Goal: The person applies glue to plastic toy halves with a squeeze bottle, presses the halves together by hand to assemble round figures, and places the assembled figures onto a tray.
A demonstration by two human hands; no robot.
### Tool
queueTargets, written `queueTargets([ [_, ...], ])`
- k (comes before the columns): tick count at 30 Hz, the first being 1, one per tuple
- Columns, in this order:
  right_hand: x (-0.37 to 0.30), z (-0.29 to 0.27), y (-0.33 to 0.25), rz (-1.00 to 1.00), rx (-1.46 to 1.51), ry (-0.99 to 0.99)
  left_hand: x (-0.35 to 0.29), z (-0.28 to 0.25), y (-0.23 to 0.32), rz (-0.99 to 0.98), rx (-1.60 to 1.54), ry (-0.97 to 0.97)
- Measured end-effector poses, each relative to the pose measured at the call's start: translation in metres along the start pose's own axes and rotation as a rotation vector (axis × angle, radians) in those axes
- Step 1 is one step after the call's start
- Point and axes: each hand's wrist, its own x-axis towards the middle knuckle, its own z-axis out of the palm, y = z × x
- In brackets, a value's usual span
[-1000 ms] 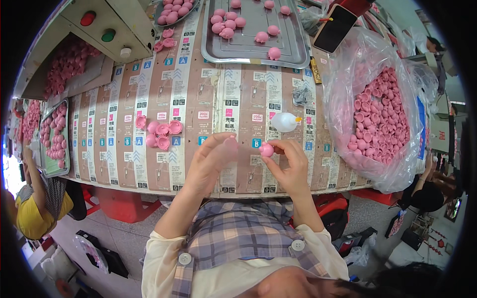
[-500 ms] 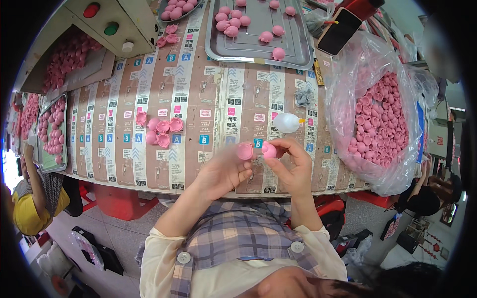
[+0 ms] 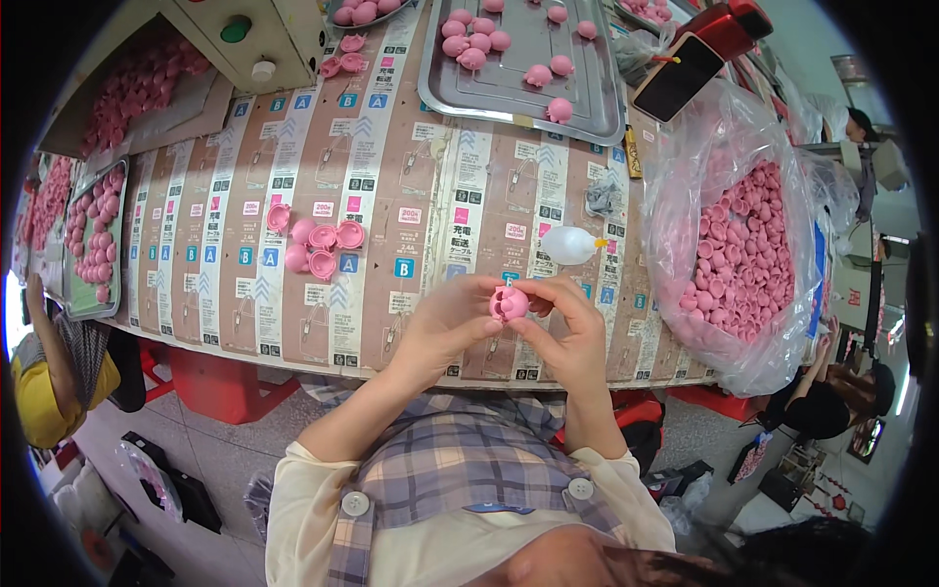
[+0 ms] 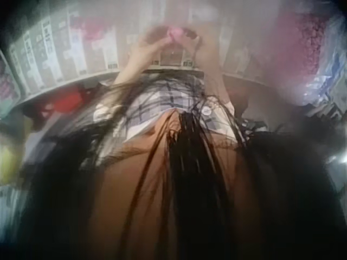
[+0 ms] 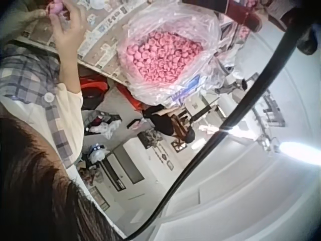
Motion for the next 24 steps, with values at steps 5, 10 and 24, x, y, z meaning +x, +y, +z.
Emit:
queueTargets([
  [5, -0.0001, 0.0006, 0.0009, -0.016, 0.003, -0.009, -0.0006, -0.0015, 0.0006, 0.074, 0.075, -0.023],
  [10, 0.0004, -0.0009, 0.0009, -0.044, -0.028, -0.014, -0.0013, -0.0001, 0.0042, 0.187, 0.286, -0.043],
  [24, 0.0036, -0.0075, 0.0056, -0.117, 0.000, -0.064, -0.0027, -0.0024, 0.0067, 0.365, 0.787, 0.029],
])
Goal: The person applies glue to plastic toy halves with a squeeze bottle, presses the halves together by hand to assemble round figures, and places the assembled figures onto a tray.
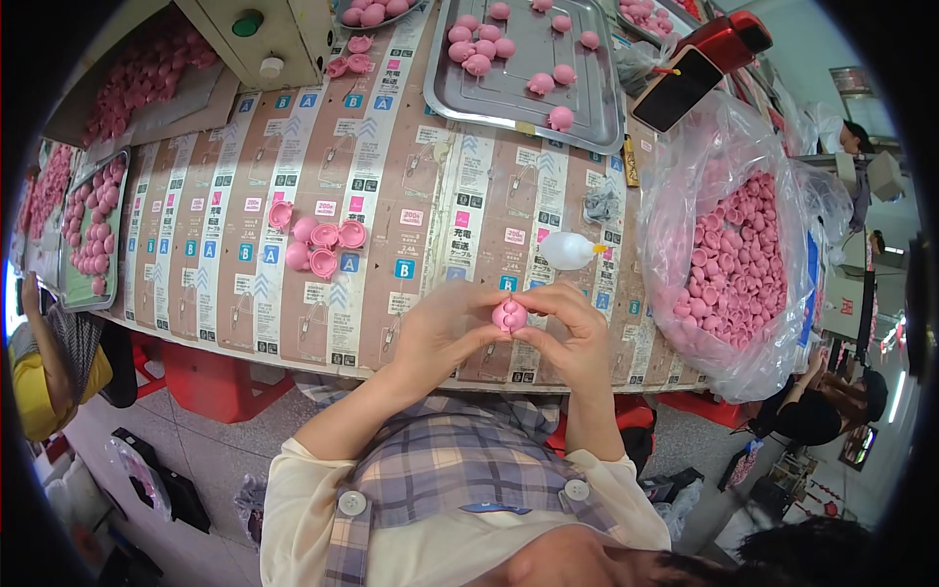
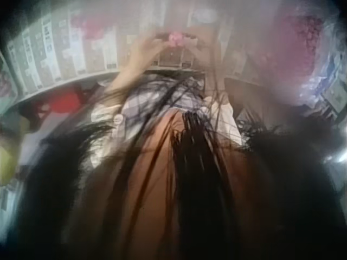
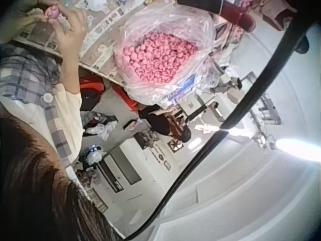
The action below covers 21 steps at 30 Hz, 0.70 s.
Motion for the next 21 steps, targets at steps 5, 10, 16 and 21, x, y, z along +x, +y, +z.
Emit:
queueTargets([
  [5, -0.001, -0.003, 0.006, -0.036, 0.018, -0.074, 0.001, -0.002, 0.001, -0.064, -0.078, -0.042],
  [10, -0.008, 0.005, 0.020, 0.136, 0.555, -0.184, 0.009, -0.005, -0.002, 0.247, 0.188, -0.091],
  [16, -0.012, 0.017, 0.018, 0.379, 0.826, -0.127, 0.009, -0.008, -0.004, 0.242, 0.279, -0.096],
  [21, -0.009, 0.020, 0.022, 0.259, 0.814, -0.209, 0.013, -0.004, 0.006, 0.255, 0.419, -0.022],
])
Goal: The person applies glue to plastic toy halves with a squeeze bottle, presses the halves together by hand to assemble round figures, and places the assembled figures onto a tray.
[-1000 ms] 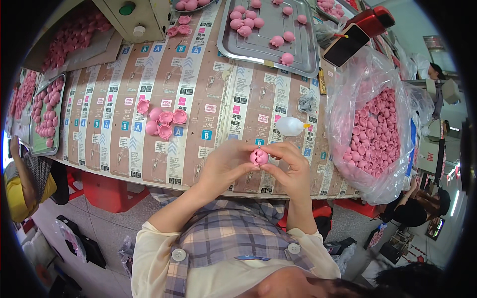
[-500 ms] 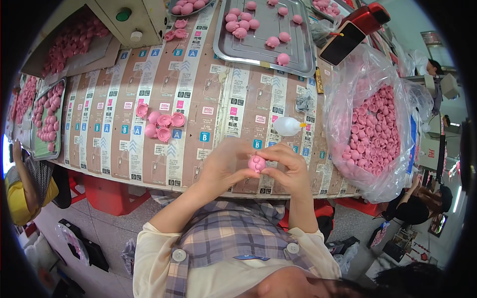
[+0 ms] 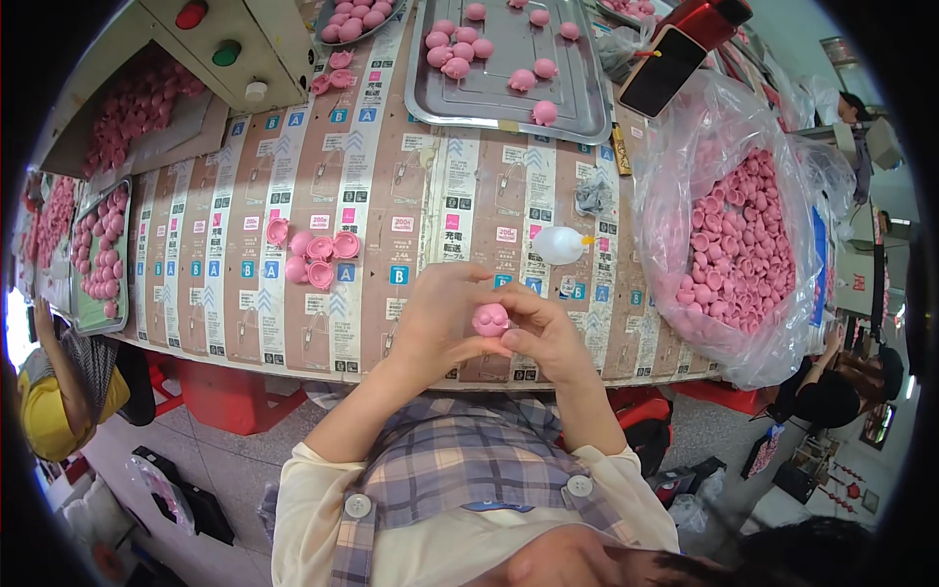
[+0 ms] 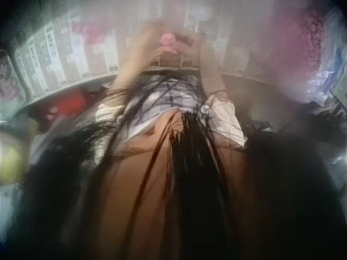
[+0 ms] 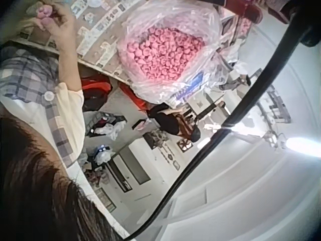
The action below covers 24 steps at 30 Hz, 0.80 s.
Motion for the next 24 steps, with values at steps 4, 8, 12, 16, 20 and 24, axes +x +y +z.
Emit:
queueTargets([
  [4, -0.001, -0.005, 0.001, 0.059, -0.041, 0.008, 0.003, -0.003, 0.002, -0.014, -0.047, -0.060],
  [8, 0.001, -0.004, -0.001, -0.071, -0.220, 0.019, -0.002, -0.002, -0.006, -0.135, -0.354, -0.131],
  [12, 0.003, -0.005, -0.001, -0.136, -0.233, 0.042, -0.004, -0.001, -0.009, -0.170, -0.407, -0.141],
  [16, 0.001, -0.005, 0.005, -0.175, -0.292, 0.031, -0.008, 0.005, -0.017, -0.218, -0.648, -0.147],
  [20, -0.001, 0.001, -0.001, -0.224, -0.467, 0.056, -0.011, 0.005, -0.020, -0.180, -0.607, -0.161],
  [24, 0.001, 0.002, -0.004, -0.249, -0.510, 0.077, -0.012, 0.008, -0.016, -0.169, -0.617, -0.144],
])
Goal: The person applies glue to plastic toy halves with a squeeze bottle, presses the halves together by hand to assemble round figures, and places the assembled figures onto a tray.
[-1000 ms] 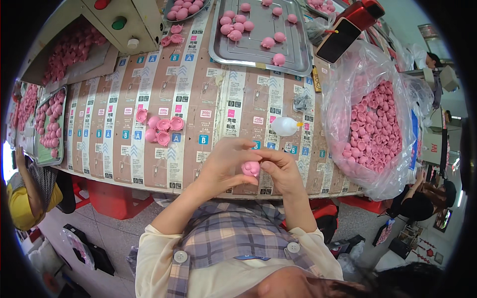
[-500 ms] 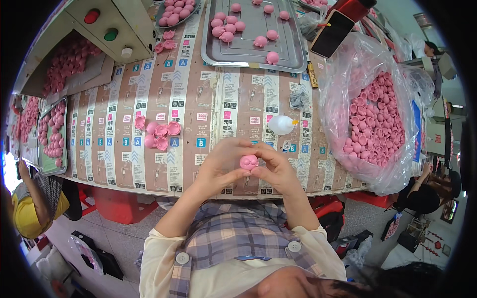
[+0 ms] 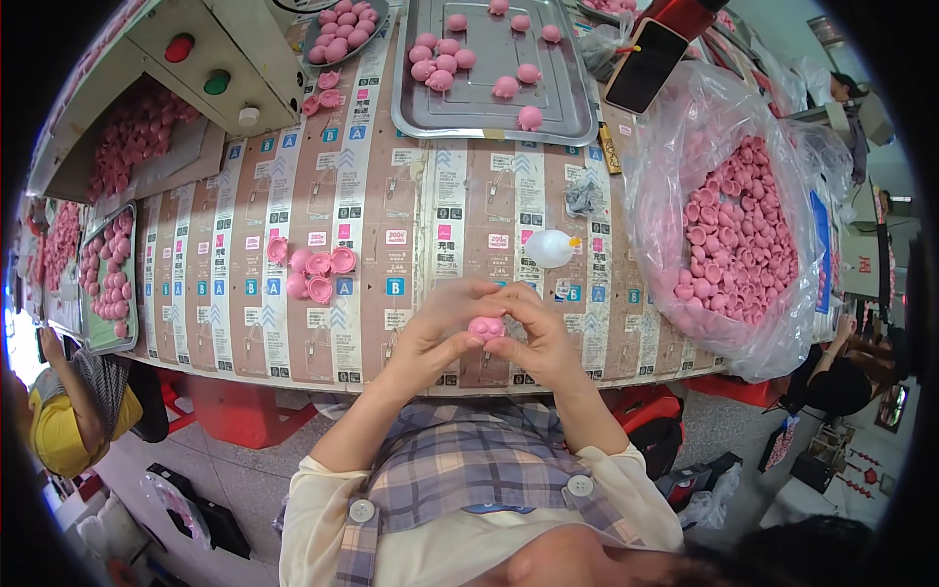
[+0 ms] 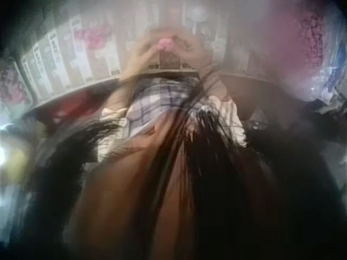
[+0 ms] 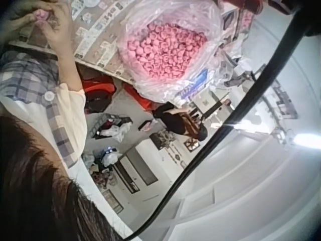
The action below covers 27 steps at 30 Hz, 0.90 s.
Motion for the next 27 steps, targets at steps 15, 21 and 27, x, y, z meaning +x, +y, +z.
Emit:
queueTargets([
  [15, -0.004, 0.004, -0.003, -0.032, -0.082, 0.065, -0.006, 0.014, 0.004, 0.079, 0.084, 0.104],
  [21, -0.004, 0.004, -0.003, -0.059, -0.096, 0.084, -0.006, 0.018, 0.003, 0.083, 0.049, 0.129],
  [27, -0.003, 0.008, -0.005, -0.029, -0.065, 0.105, -0.008, 0.019, 0.001, 0.064, 0.010, 0.156],
])
